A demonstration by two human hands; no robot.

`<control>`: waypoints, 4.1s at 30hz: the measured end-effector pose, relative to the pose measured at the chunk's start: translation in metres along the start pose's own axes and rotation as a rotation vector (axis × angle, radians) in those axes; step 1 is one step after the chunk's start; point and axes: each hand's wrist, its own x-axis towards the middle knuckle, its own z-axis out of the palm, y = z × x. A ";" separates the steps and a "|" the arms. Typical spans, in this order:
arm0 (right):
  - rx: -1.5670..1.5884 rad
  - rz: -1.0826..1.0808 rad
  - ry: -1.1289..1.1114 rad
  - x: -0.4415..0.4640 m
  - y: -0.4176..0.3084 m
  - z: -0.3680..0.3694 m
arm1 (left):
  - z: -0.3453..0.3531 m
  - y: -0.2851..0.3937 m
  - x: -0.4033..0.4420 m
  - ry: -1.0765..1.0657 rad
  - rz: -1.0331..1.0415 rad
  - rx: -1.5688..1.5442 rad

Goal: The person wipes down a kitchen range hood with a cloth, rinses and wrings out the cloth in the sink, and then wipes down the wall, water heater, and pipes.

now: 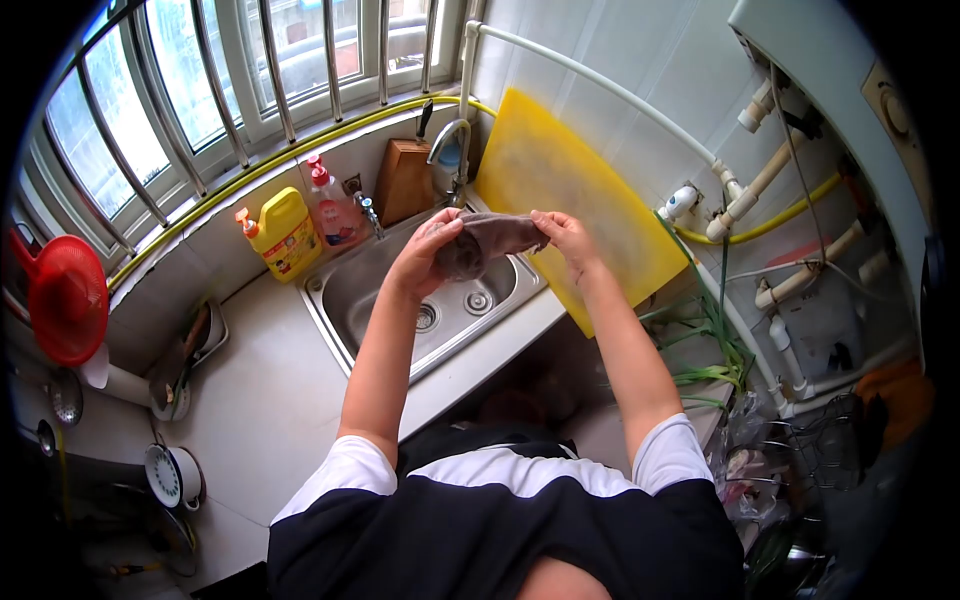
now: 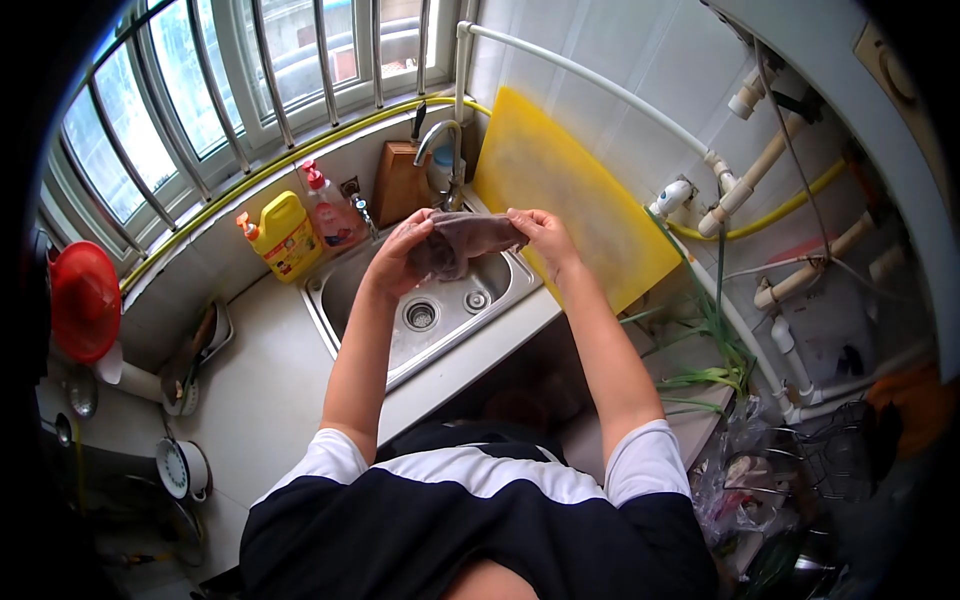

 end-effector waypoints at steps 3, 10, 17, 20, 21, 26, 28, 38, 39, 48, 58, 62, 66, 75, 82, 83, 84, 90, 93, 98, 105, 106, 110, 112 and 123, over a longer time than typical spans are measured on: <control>0.036 -0.040 -0.061 0.013 -0.011 -0.012 | -0.010 0.024 0.009 -0.113 -0.020 0.248; 0.680 -0.100 -0.195 0.017 -0.069 -0.003 | -0.002 0.044 0.042 0.090 0.231 0.649; 0.329 0.016 -0.051 -0.003 0.019 0.009 | -0.038 0.034 0.054 0.523 0.307 1.369; 0.262 -0.069 -0.155 0.011 0.028 -0.005 | -0.068 0.031 0.049 0.483 0.085 1.433; 0.266 -0.064 -0.154 0.015 0.026 -0.006 | -0.069 0.034 0.049 0.453 -0.038 1.333; 0.014 -0.114 -0.153 0.026 -0.005 -0.010 | -0.060 0.058 0.044 0.014 -0.230 0.709; -0.031 -0.146 -0.179 0.027 -0.016 -0.010 | -0.079 0.061 0.057 -0.085 -0.184 0.976; -1.067 -0.339 0.036 0.076 -0.002 -0.043 | -0.054 0.060 0.073 0.274 -0.310 0.763; -1.016 -0.274 0.079 0.084 -0.001 -0.042 | -0.045 0.051 0.073 0.314 -0.289 0.615; 0.227 0.053 -0.251 0.058 -0.023 0.022 | 0.000 -0.056 0.099 0.147 -0.052 -0.280; -1.181 -0.642 0.144 0.057 -0.098 -0.007 | 0.044 -0.033 0.182 0.391 0.528 -0.031; -1.294 -0.906 0.503 0.073 -0.163 -0.058 | 0.081 0.002 0.261 0.250 0.909 0.629; -1.514 -0.828 0.628 0.094 -0.168 -0.109 | 0.094 -0.002 0.333 0.112 1.230 1.295; -1.772 -0.570 0.666 0.092 -0.152 -0.111 | -0.008 0.089 0.415 0.449 1.055 1.628; -1.825 -0.578 0.676 0.094 -0.149 -0.110 | -0.039 0.134 0.454 0.805 0.751 1.490; -1.826 -0.585 0.679 0.094 -0.148 -0.110 | -0.038 0.134 0.460 0.839 0.730 1.490; -1.827 -0.590 0.679 0.094 -0.148 -0.110 | -0.037 0.134 0.460 0.874 0.706 1.492; -1.844 -0.563 0.711 0.096 -0.147 -0.105 | -0.001 0.083 0.434 0.505 0.907 1.647; -1.823 -0.569 0.726 0.097 -0.145 -0.106 | 0.049 0.034 0.391 0.431 1.064 1.440; -1.848 -0.582 0.735 0.098 -0.145 -0.105 | 0.099 -0.001 0.345 0.079 1.304 1.463; -1.815 -0.569 0.725 0.096 -0.144 -0.108 | 0.029 0.062 0.427 0.447 1.214 1.577; -1.813 -0.562 0.728 0.096 -0.144 -0.107 | 0.019 0.075 0.437 0.587 1.123 1.602; -1.840 -0.566 0.748 0.098 -0.143 -0.107 | 0.015 0.124 0.487 0.934 0.810 1.198; -1.855 -0.601 0.744 0.098 -0.142 -0.108 | 0.004 0.106 0.545 0.825 0.805 1.285; -1.869 -0.545 0.759 0.099 -0.144 -0.100 | 0.101 0.090 0.477 0.701 0.605 1.290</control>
